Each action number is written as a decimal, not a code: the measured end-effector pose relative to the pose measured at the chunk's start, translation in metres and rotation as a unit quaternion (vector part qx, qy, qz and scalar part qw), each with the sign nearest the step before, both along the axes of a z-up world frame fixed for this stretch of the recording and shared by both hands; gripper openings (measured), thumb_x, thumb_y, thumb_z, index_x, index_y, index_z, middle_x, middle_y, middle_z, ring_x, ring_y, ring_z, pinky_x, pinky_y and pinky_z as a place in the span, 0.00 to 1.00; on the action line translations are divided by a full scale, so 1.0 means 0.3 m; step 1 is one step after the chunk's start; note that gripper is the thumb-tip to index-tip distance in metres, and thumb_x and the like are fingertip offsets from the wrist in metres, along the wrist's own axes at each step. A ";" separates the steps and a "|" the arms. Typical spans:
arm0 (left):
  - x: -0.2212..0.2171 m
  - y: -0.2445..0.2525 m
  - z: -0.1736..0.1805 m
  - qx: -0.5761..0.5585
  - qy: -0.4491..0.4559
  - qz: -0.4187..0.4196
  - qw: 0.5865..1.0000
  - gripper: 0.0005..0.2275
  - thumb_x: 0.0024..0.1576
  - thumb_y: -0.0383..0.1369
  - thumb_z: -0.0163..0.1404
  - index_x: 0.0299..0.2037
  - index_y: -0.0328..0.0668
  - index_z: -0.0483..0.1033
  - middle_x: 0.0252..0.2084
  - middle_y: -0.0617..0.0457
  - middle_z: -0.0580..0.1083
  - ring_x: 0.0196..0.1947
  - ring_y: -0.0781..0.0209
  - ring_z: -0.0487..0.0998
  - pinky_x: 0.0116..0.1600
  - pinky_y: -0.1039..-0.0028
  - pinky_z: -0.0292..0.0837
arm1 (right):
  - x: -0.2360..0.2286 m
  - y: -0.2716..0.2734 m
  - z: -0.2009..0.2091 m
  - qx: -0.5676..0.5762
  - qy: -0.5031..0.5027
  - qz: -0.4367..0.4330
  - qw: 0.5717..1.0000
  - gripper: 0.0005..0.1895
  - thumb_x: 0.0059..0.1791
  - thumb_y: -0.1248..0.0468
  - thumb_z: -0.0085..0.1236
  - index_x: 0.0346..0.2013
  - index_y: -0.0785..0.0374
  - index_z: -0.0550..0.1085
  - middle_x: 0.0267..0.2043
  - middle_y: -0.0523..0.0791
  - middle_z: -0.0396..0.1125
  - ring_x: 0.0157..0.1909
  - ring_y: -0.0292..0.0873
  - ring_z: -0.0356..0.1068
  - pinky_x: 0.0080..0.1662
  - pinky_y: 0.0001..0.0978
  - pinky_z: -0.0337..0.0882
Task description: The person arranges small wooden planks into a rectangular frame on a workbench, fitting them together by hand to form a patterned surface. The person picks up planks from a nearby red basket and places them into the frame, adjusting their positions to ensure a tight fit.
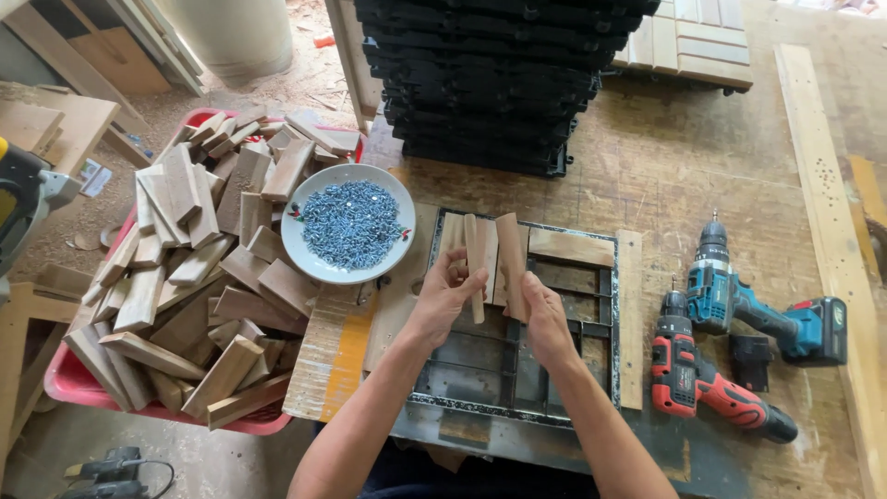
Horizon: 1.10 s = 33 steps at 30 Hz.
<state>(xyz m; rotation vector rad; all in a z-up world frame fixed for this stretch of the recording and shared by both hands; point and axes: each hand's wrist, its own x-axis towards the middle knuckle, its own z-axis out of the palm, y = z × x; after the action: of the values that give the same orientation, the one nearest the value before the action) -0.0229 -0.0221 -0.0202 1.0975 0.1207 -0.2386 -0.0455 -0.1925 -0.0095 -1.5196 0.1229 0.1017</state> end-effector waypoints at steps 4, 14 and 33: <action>0.004 -0.059 -0.019 -0.005 0.032 -0.029 0.999 0.25 0.59 0.31 0.60 0.62 0.31 0.63 0.38 0.47 0.70 0.36 0.59 0.77 0.43 0.67 0.82 | -0.014 -0.089 -0.043 0.035 0.011 -0.016 0.999 0.25 0.60 0.51 0.43 0.42 0.69 0.80 0.23 0.52 0.72 0.27 0.44 0.75 0.33 0.33 0.74; 0.087 -0.041 -0.038 0.215 -0.090 -0.082 0.969 0.19 0.70 0.37 0.40 0.64 0.28 0.65 0.48 0.39 0.75 0.47 0.50 0.80 0.52 0.56 0.79 | 0.112 -0.548 -0.100 -0.532 -0.257 0.081 0.803 0.27 0.49 0.61 0.62 0.64 0.56 0.72 0.55 0.47 0.67 0.58 0.57 0.67 0.55 0.48 0.74; 0.108 0.014 -0.031 0.142 -0.057 -0.117 0.981 0.21 0.72 0.33 0.32 0.66 0.19 0.62 0.56 0.32 0.75 0.56 0.46 0.78 0.61 0.55 0.74 | 0.143 -0.504 -0.215 -0.678 -0.330 0.112 0.647 0.21 0.53 0.57 0.56 0.60 0.59 0.75 0.59 0.49 0.72 0.64 0.53 0.69 0.64 0.46 0.70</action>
<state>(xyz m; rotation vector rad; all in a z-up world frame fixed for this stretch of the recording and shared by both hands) 0.0096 -0.0180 -0.0294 1.4080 -0.0808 -0.3757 -0.0025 -0.3438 -0.0740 -2.9780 -0.7723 -0.4788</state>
